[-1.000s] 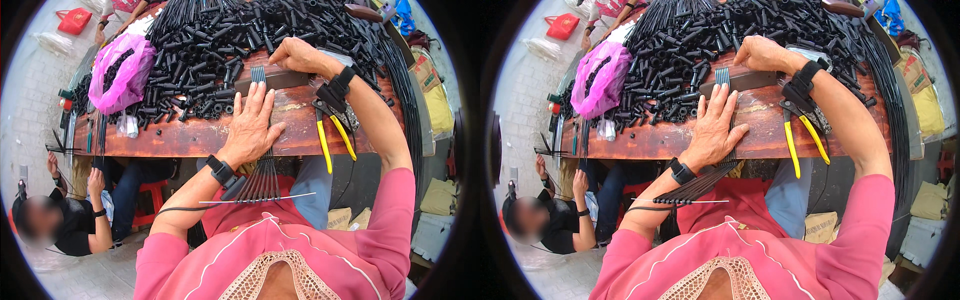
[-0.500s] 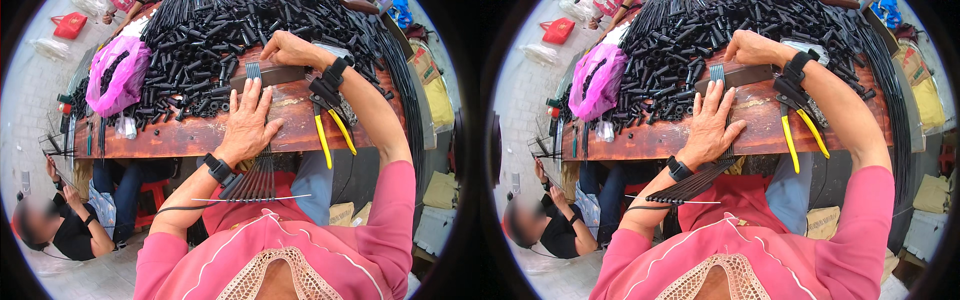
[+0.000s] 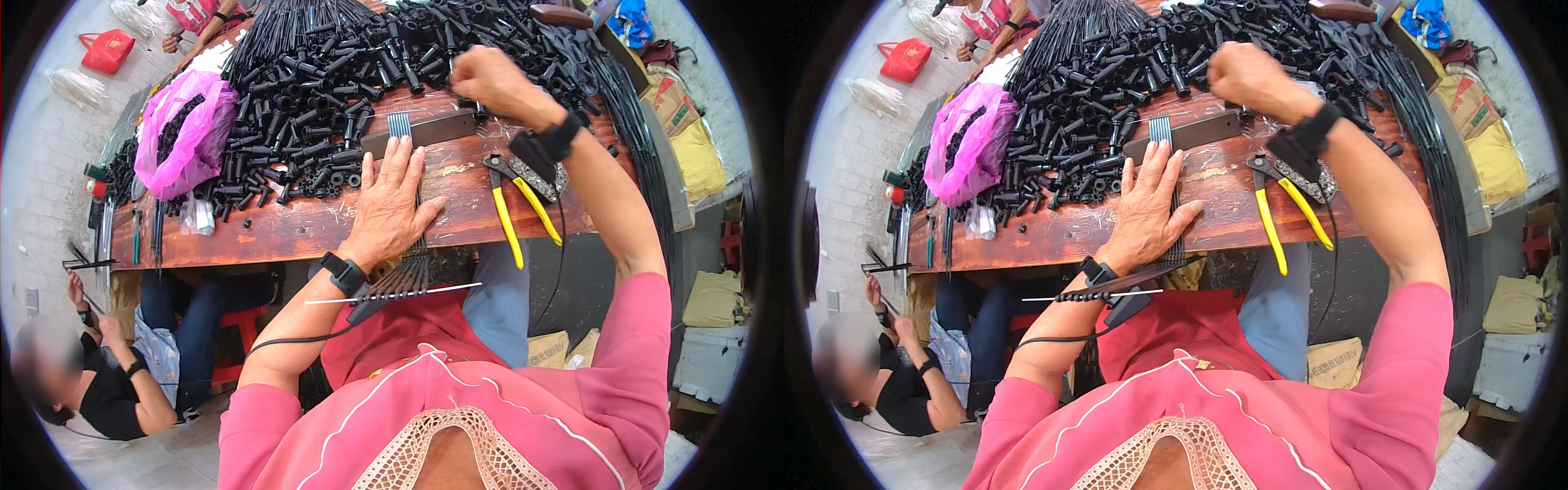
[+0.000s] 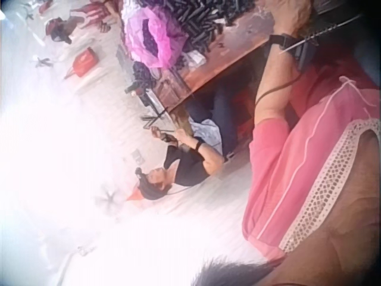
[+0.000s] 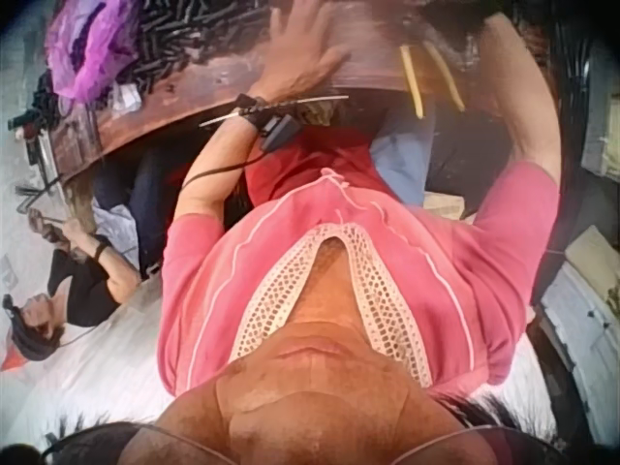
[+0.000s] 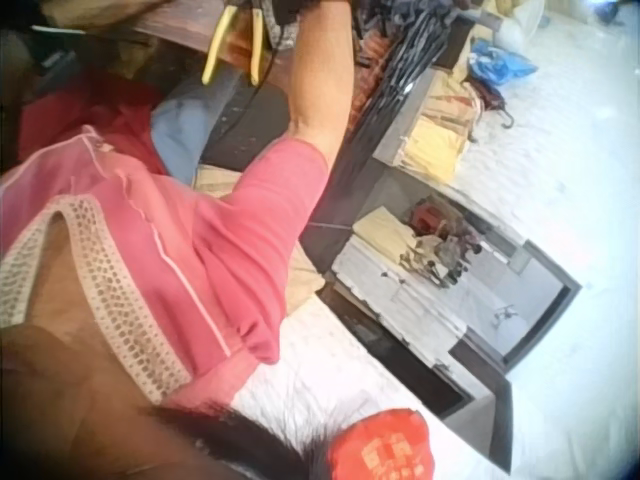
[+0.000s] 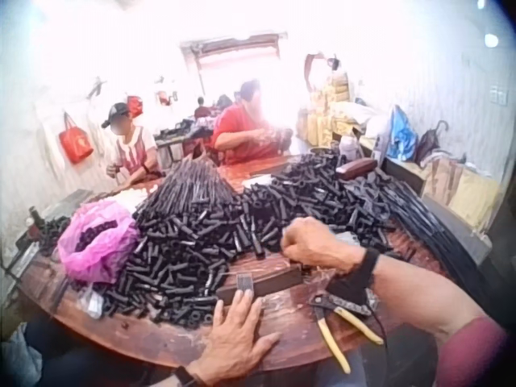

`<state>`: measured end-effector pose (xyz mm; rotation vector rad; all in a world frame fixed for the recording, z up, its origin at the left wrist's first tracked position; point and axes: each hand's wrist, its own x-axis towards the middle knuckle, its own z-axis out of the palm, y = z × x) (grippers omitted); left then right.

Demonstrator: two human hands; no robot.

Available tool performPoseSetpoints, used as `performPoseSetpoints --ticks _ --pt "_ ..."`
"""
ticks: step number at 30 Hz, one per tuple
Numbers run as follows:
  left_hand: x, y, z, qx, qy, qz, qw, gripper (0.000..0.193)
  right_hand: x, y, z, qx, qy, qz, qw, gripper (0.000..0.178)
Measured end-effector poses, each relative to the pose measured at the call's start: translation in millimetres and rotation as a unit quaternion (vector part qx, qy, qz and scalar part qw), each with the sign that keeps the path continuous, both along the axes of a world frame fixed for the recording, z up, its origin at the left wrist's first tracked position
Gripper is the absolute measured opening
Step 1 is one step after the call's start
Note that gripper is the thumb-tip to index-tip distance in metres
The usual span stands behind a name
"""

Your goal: Assembling umbrella rib and shaft components using hand tools.

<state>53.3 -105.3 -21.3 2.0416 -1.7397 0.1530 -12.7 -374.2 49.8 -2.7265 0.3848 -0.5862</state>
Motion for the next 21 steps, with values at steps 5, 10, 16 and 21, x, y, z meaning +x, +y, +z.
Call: performPoseSetpoints --ticks 5,10,16,21 --pt "0 5 -1 -0.002 -0.021 0.002 1.0 0.074 -66 -28 34 -0.038 0.167 -0.147 0.974 0.015" --pt "-8 10 0 -0.003 -0.018 0.018 1.0 0.074 -84 -39 20 -0.038 0.186 -0.174 0.966 0.019" --pt "-10 10 -2 -0.007 -0.036 0.02 0.999 0.074 -82 -50 3 -0.039 0.122 -0.127 0.984 0.013" --pt "-10 8 0 -0.001 -0.031 0.021 0.999 0.074 -82 -57 -2 -0.038 0.117 -0.098 0.988 0.01"
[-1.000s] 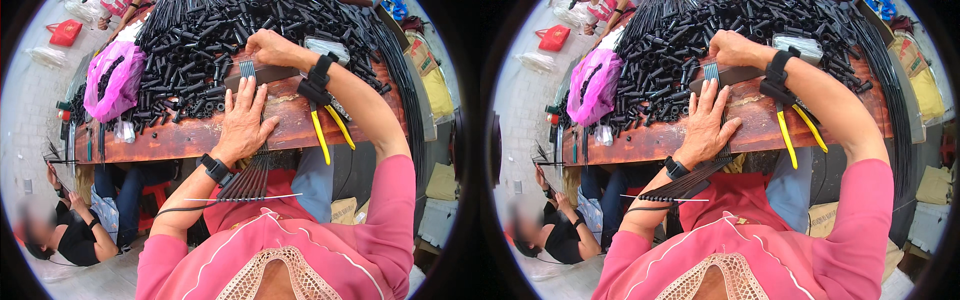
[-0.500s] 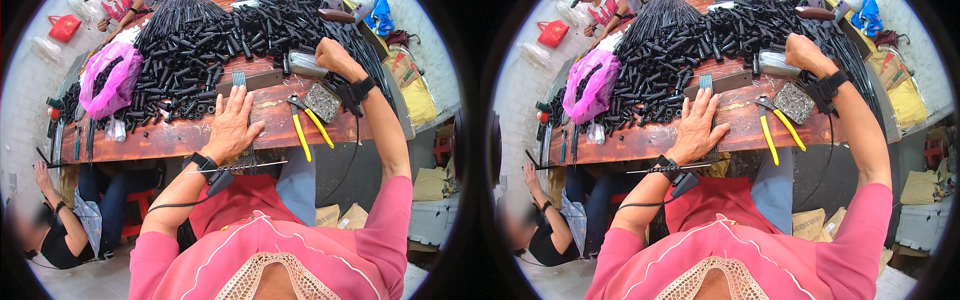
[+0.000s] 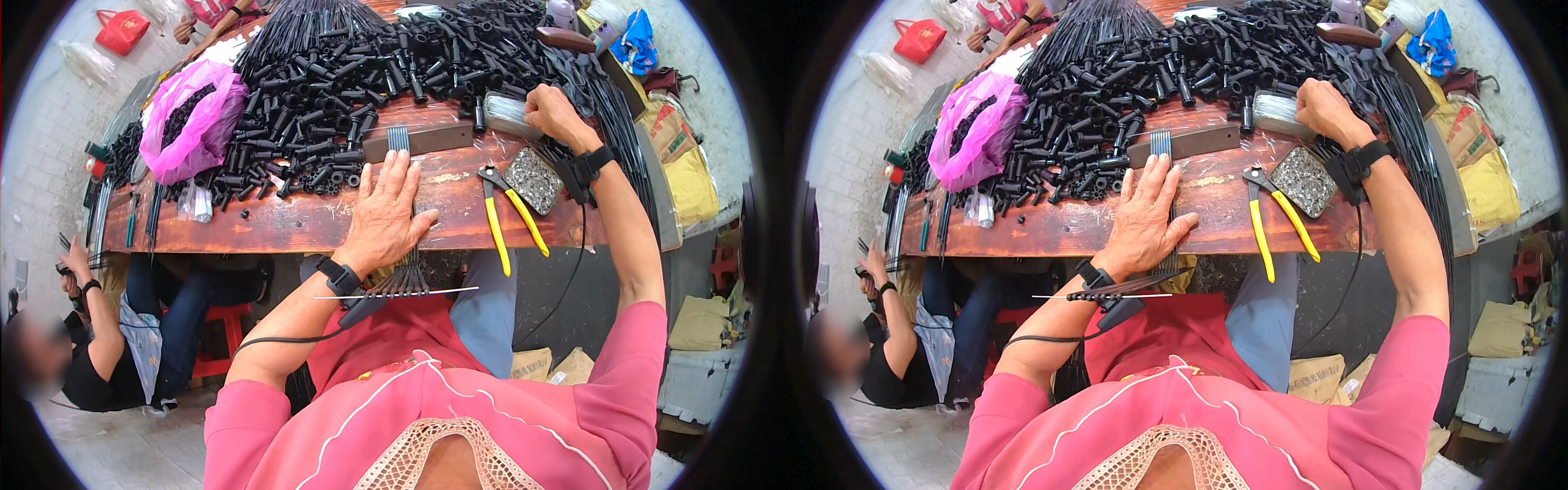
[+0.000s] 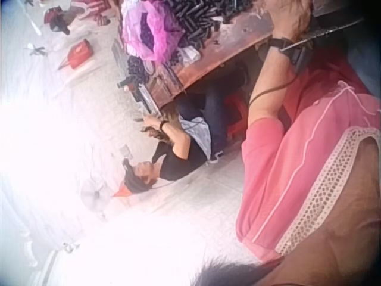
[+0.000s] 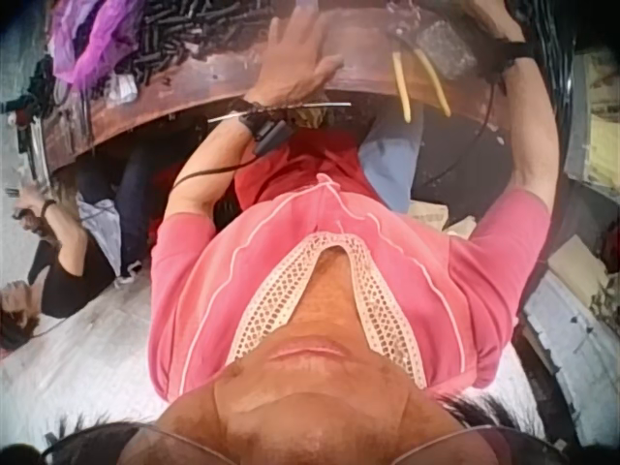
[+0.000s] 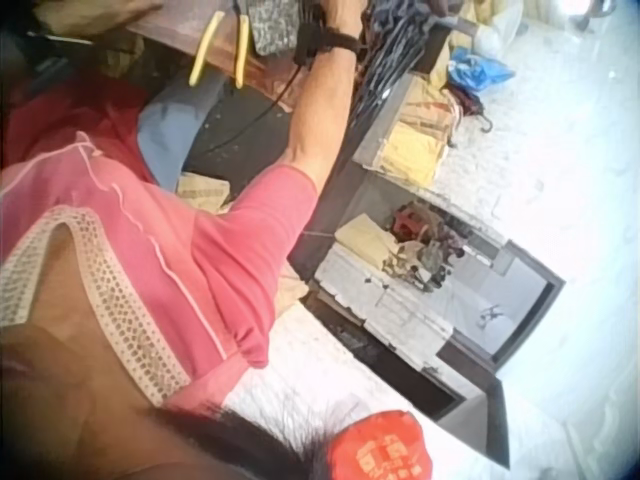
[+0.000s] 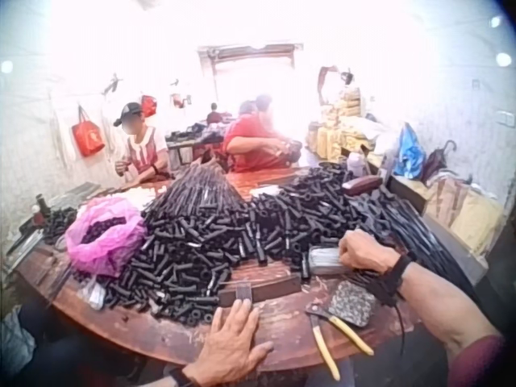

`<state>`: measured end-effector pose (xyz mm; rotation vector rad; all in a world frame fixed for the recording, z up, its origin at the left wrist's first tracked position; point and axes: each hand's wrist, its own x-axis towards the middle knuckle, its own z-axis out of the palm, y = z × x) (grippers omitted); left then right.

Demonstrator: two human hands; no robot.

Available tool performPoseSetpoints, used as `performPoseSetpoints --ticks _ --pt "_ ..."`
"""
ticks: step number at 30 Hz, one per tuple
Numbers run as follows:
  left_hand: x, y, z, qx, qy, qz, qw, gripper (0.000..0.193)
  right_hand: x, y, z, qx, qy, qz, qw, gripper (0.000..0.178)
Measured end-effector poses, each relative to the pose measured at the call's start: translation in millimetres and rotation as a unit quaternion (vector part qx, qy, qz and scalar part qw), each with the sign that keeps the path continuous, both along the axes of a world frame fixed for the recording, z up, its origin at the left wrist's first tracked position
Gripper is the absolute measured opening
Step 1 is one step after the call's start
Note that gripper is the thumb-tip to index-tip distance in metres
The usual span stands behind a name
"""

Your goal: Assembling umbrella rib and shaft components using hand tools.

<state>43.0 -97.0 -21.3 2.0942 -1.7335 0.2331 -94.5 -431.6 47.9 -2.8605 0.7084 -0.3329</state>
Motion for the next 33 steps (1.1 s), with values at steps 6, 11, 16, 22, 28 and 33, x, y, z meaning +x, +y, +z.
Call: performPoseSetpoints --ticks 6,11,16,22,28,33 --pt "0 1 1 0.006 0.006 0.003 1.0 0.072 5 -2 -2 -0.051 0.03 0.019 0.998 0.013" --pt "0 3 4 0.016 0.018 0.0 1.0 0.072 -1 -3 6 -0.024 -0.023 0.035 0.999 0.014" --pt "0 3 4 0.013 0.021 0.0 1.0 0.072 1 17 26 0.073 -0.059 -0.001 0.996 0.013" --pt "0 1 3 0.0 0.023 0.003 1.0 0.071 43 80 36 0.188 -0.002 0.092 0.978 0.013" --pt "1 1 0 -0.01 0.022 -0.006 1.0 0.071 78 102 -1 0.033 -0.027 0.209 0.977 0.039" --pt "2 3 0 -0.013 0.03 0.002 0.999 0.071 86 109 0 0.063 0.07 0.164 0.982 0.049"
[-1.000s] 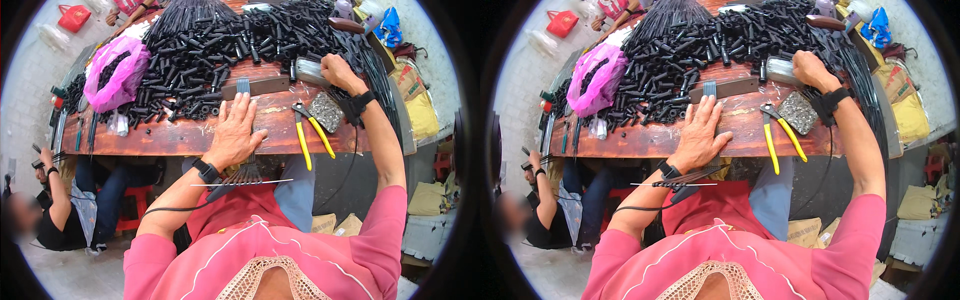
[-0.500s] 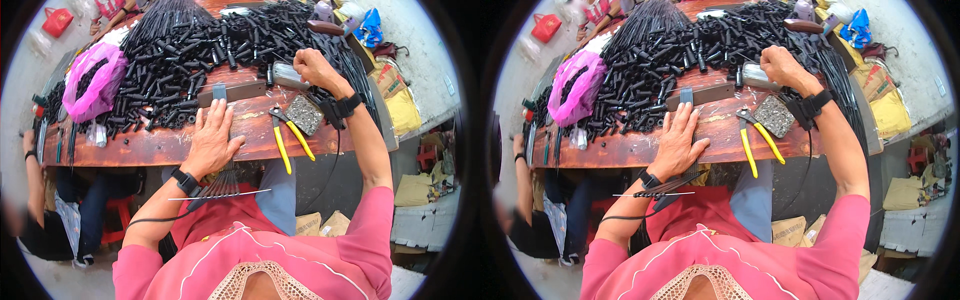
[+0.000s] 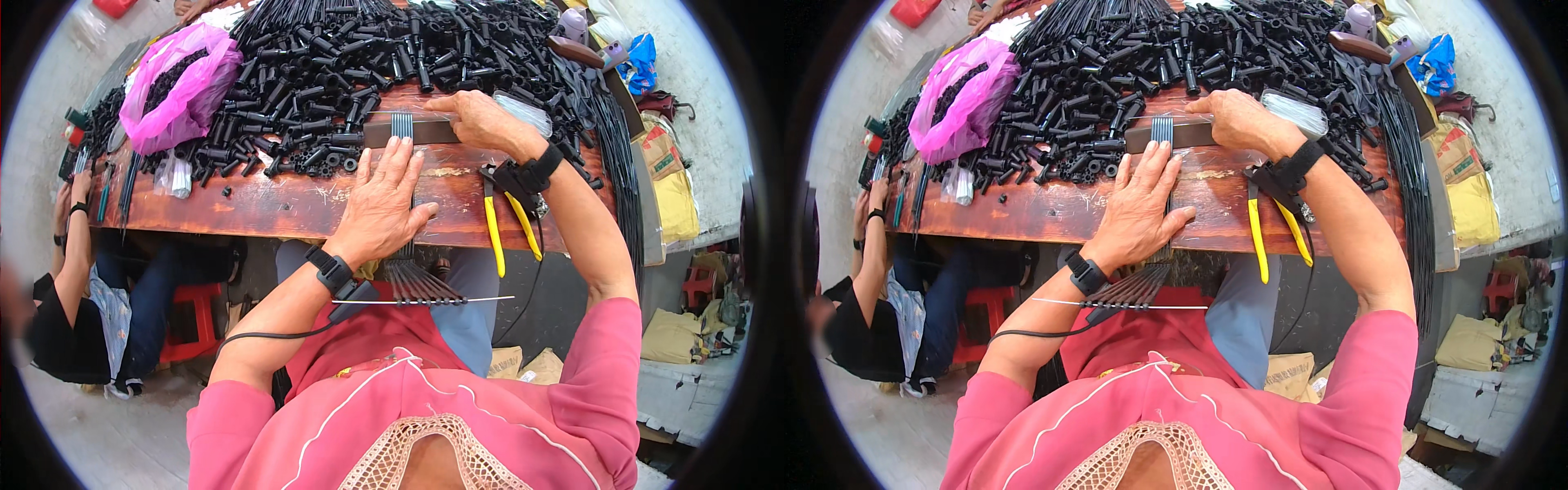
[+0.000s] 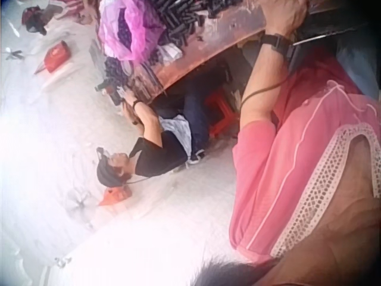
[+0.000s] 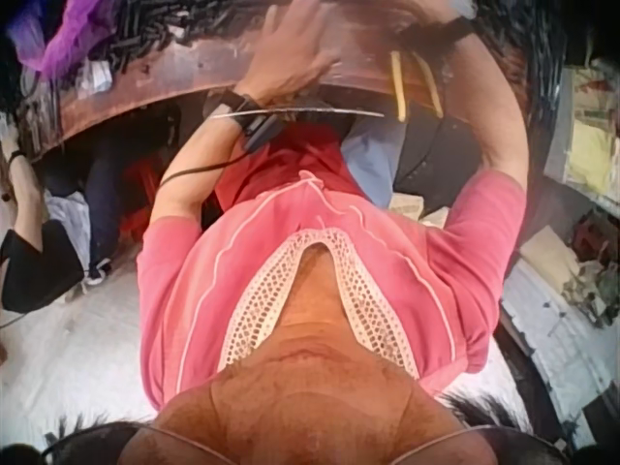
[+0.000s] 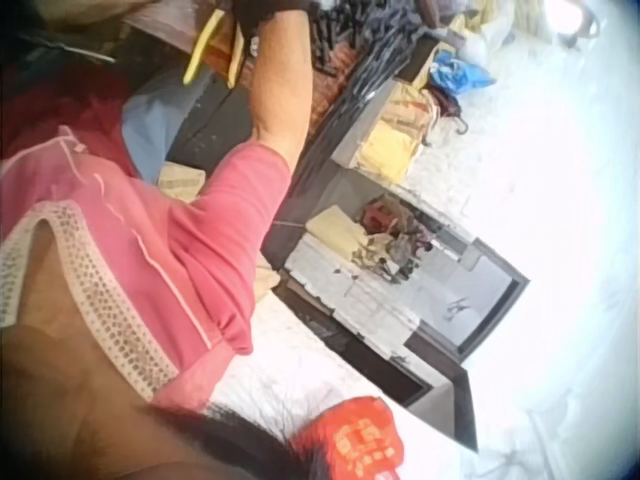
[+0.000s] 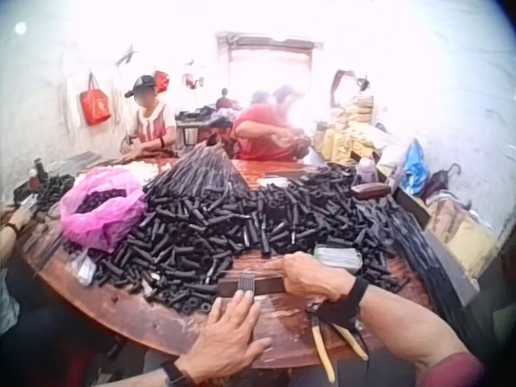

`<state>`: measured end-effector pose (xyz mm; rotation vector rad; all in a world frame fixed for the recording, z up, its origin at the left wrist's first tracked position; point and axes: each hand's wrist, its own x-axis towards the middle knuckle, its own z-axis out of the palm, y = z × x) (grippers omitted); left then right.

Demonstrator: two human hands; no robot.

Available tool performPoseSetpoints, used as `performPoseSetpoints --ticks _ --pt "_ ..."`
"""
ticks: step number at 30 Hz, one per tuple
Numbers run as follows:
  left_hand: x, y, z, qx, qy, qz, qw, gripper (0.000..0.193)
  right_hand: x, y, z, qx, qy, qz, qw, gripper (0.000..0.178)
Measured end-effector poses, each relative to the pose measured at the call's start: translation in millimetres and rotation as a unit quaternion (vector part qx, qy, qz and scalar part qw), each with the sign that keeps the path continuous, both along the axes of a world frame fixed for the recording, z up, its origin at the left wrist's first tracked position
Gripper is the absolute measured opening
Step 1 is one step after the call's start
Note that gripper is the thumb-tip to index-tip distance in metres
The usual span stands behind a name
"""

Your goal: Assembling umbrella rib and shaft components using hand tools.

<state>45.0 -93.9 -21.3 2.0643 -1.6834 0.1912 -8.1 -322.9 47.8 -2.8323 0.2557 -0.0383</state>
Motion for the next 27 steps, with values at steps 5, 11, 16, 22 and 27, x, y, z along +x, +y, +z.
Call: performPoseSetpoints --ticks 5,11,16,22,27 --pt "0 0 -1 -0.005 0.005 -0.006 1.0 0.07 1 -10 -9 0.008 -0.022 0.029 0.999 0.05" --pt "1 -1 -3 -0.002 0.007 -0.002 1.0 0.071 5 -4 -2 0.0 -0.016 0.03 0.999 0.051" --pt "1 -1 -3 -0.008 0.009 -0.005 1.0 0.071 2 1 8 0.009 0.001 0.022 1.0 0.054" --pt "1 -1 -5 -0.01 0.006 -0.005 1.0 0.071 6 -7 3 0.015 -0.01 0.034 0.999 0.054" --pt "1 -1 -4 -0.014 0.005 -0.006 1.0 0.071 2 -6 7 -0.002 0.003 0.032 0.999 0.053"
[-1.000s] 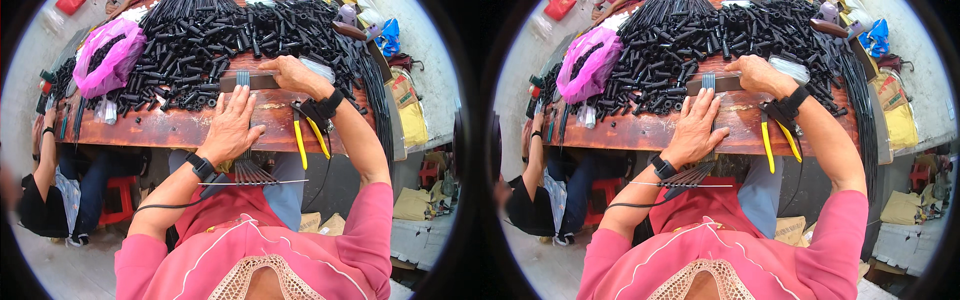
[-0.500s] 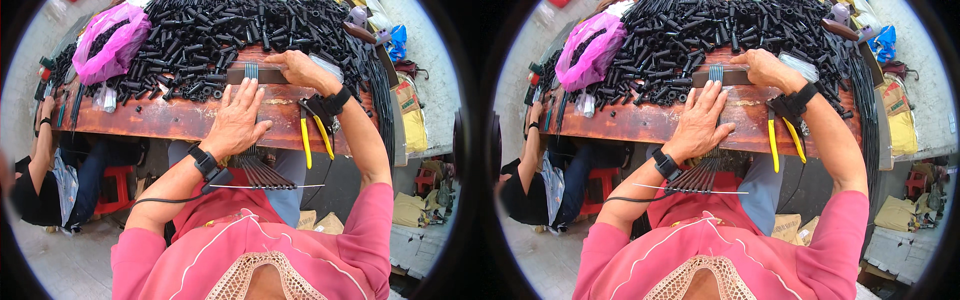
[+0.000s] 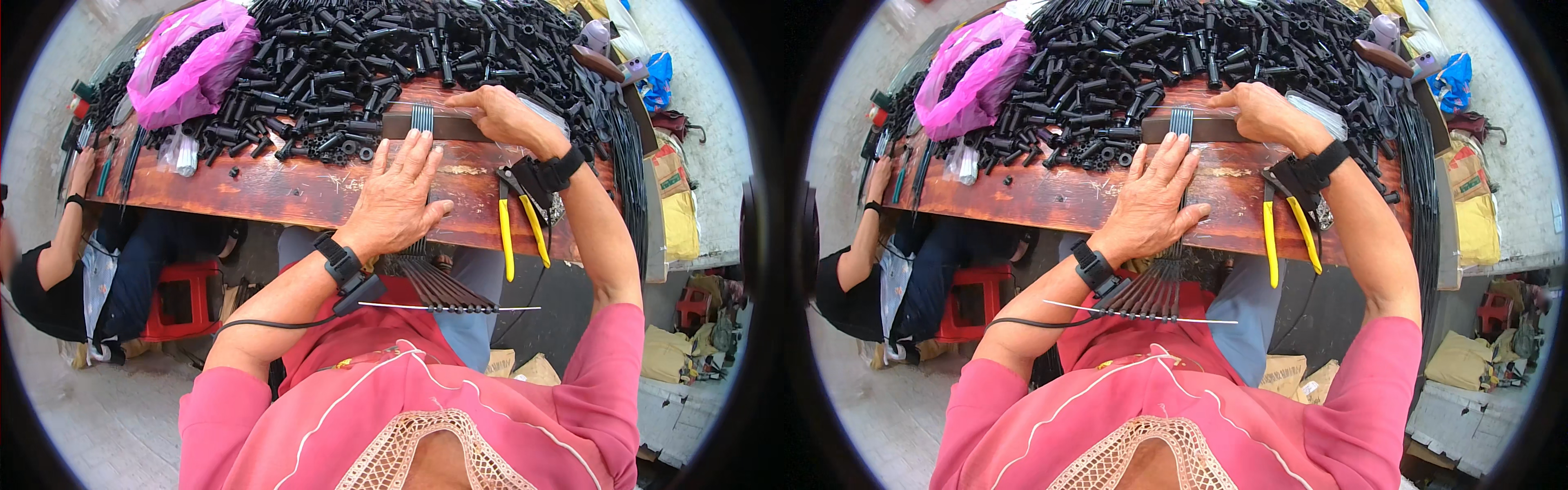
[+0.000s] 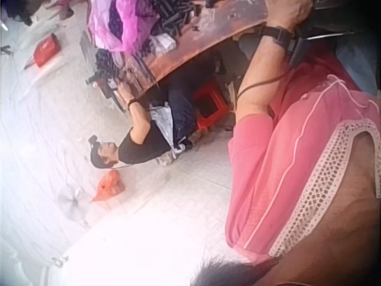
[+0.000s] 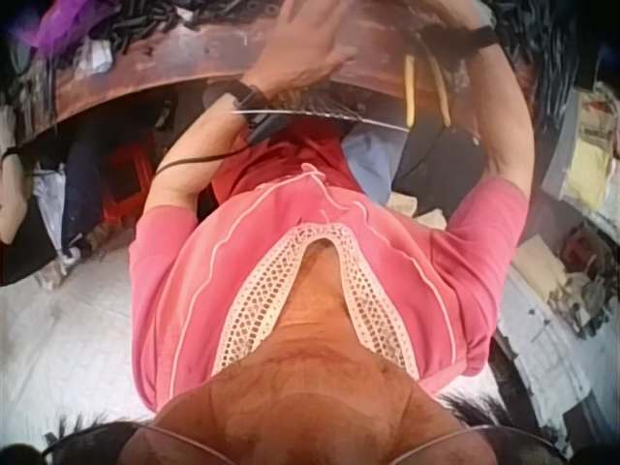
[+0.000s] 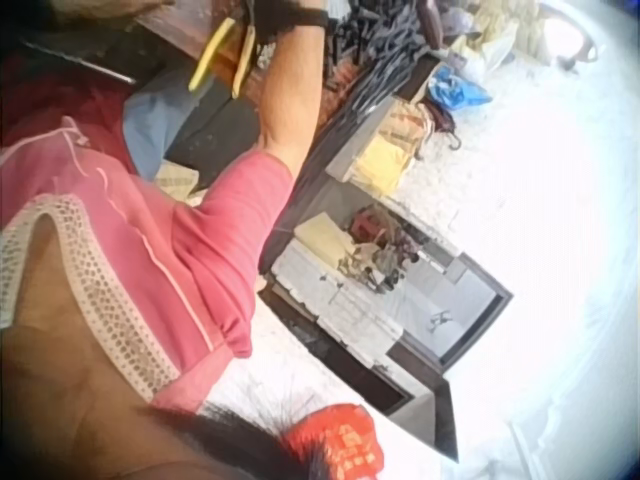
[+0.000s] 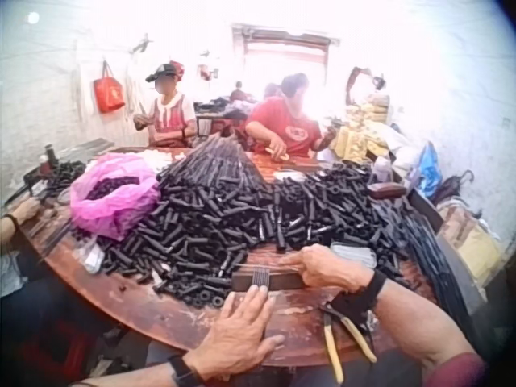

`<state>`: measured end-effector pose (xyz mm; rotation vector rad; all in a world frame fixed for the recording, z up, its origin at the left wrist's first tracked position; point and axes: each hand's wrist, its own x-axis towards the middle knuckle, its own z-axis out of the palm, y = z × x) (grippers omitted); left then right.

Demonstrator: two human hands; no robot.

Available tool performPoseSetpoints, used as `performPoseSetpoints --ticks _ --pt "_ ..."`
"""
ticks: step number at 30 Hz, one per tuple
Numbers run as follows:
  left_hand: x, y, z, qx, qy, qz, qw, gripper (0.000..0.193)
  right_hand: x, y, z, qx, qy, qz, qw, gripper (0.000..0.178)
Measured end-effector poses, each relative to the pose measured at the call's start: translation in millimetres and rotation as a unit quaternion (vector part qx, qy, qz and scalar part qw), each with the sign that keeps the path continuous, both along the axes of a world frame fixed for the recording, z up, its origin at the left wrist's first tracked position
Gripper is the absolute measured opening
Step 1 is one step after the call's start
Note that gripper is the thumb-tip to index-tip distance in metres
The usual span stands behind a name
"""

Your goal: Assembling umbrella rib and shaft components using hand tools.

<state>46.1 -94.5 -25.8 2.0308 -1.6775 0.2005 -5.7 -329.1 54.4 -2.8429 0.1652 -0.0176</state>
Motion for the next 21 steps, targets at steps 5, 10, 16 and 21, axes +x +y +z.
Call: performPoseSetpoints --ticks 5,10,16,21 --pt "0 1 0 -0.004 -0.001 0.0 1.0 0.071 1 2 4 0.022 0.013 -0.015 1.0 0.053" --pt "0 -1 0 -0.004 -0.002 -0.002 1.0 0.071 1 -2 1 0.042 0.008 -0.013 0.999 0.053" --pt "1 0 0 0.0 -0.004 -0.001 1.0 0.071 2 6 8 0.031 0.03 -0.037 0.998 0.054" --pt "1 0 0 0.002 -0.009 -0.001 1.0 0.071 4 -13 -9 0.022 -0.024 0.026 0.999 0.048"
